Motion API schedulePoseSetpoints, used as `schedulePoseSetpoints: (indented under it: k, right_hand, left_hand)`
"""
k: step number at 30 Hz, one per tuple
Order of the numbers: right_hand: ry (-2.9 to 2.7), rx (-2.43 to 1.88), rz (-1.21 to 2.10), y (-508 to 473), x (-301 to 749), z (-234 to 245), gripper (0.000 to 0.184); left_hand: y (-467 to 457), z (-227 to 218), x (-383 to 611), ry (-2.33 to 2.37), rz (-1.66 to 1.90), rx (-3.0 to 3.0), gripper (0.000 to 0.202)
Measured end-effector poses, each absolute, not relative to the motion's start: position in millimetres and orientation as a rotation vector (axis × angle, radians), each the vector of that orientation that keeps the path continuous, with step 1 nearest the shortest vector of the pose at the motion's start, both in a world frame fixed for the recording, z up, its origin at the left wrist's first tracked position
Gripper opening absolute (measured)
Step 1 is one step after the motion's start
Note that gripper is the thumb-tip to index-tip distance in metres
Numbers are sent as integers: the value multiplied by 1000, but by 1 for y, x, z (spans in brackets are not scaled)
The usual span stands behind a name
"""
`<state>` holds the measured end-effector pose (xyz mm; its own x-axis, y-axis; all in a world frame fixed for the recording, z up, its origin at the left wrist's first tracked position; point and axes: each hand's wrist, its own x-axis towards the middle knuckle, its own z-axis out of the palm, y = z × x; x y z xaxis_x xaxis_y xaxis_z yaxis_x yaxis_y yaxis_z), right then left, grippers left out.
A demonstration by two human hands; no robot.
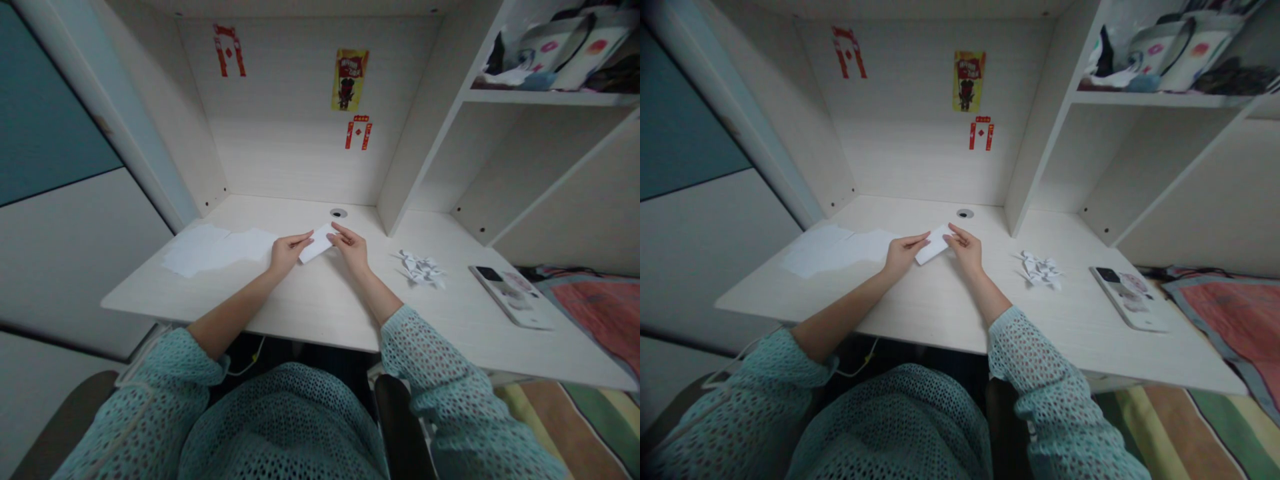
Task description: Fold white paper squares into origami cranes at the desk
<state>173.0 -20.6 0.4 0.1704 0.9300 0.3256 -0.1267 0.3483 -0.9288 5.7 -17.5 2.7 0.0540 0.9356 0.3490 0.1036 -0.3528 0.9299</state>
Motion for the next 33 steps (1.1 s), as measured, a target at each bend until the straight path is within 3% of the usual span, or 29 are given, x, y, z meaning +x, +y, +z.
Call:
schedulePoseSetpoints:
  k: [3, 8, 21, 33]
  right_hand:
    - [-1131, -944, 1012, -26, 167, 1, 59]
    - [-1230, -1099, 1085, -28, 155, -4, 40]
    - [-1162, -1225, 1045, -28, 151, -12, 45]
    - [-1472, -1207, 930, -18, 164, -16, 40]
  left_hand:
    - [-18, 4, 6, 1062, 1407, 1558, 36]
    - [-20, 6, 7, 1075, 1413, 1511, 37]
    - [-24, 9, 13, 1087, 1472, 1469, 36]
    - [-17, 3, 5, 1088, 1461, 1586, 37]
